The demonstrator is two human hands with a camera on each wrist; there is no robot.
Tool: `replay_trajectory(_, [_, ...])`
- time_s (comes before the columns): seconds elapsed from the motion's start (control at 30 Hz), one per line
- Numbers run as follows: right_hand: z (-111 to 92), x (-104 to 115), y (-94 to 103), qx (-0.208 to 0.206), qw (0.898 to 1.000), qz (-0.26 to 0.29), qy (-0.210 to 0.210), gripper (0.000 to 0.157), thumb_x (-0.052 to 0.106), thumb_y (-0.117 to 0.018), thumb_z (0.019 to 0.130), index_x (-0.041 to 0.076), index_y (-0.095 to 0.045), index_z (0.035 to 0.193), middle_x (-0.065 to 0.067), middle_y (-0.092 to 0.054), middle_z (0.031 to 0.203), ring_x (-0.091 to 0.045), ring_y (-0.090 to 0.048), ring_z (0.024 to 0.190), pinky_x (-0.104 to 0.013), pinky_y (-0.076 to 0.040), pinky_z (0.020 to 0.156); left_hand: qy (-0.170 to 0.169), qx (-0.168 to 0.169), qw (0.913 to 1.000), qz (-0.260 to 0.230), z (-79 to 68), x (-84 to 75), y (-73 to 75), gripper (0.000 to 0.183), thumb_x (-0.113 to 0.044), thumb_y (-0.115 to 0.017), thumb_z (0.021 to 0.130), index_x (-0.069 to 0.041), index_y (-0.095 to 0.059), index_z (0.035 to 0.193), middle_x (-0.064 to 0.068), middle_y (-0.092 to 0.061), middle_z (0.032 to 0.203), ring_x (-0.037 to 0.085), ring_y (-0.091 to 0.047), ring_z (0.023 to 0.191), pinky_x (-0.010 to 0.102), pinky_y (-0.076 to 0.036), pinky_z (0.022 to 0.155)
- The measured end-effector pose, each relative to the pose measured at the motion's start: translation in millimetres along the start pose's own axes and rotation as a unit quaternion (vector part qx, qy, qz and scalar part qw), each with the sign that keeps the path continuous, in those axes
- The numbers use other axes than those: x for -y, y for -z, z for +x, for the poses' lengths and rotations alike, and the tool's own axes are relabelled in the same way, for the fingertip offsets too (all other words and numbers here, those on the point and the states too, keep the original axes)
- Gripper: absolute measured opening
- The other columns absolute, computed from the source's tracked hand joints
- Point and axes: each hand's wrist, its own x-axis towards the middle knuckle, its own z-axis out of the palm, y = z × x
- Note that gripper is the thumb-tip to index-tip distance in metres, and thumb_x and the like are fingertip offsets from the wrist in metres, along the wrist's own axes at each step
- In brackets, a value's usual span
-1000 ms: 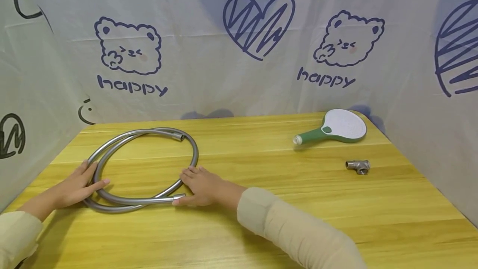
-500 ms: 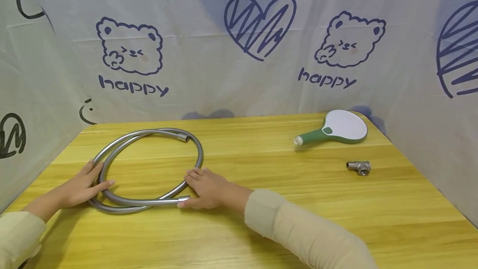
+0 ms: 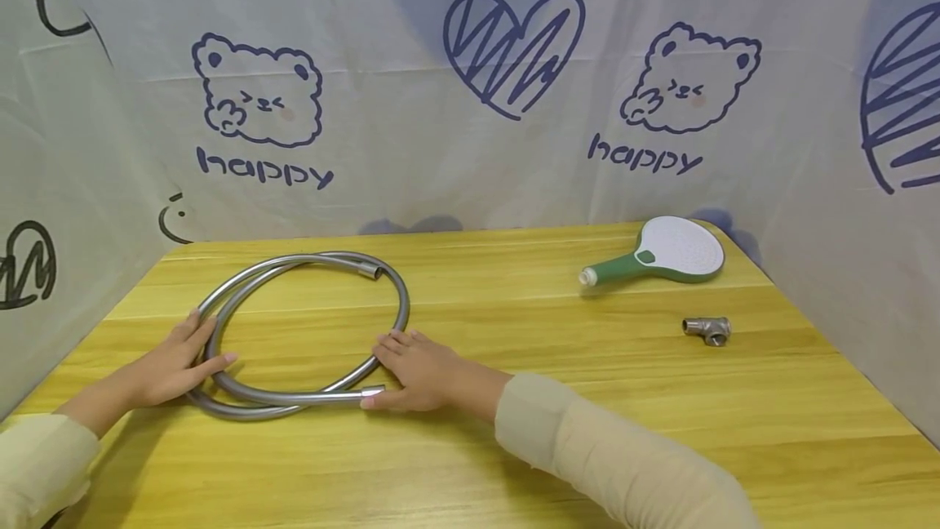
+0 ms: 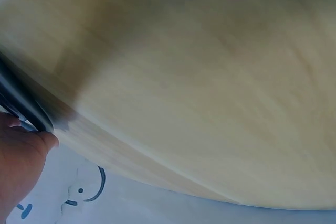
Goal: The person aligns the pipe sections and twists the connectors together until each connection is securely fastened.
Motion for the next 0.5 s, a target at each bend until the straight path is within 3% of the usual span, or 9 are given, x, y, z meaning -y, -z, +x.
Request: replay_trajectory(0.5, [-13.3,-7.0,-0.7,-0.01,1.0,0.015,0.006,0.077,0.055,-0.044,0.092,0.005,-0.022,0.147,-0.012,-0.018,0.154,-0.025,-0.014,0.144,-0.041,-0.012,0.116,-0.006,-0.006,0.9999,0.009,0.3,-15.3,-4.2,0.09,-0.053,-0.043,0.093,0.019,-0.013,0.139,0.047,-0.002,0.141,0.067,-0.003,0.125,0.072,-0.014,0.098])
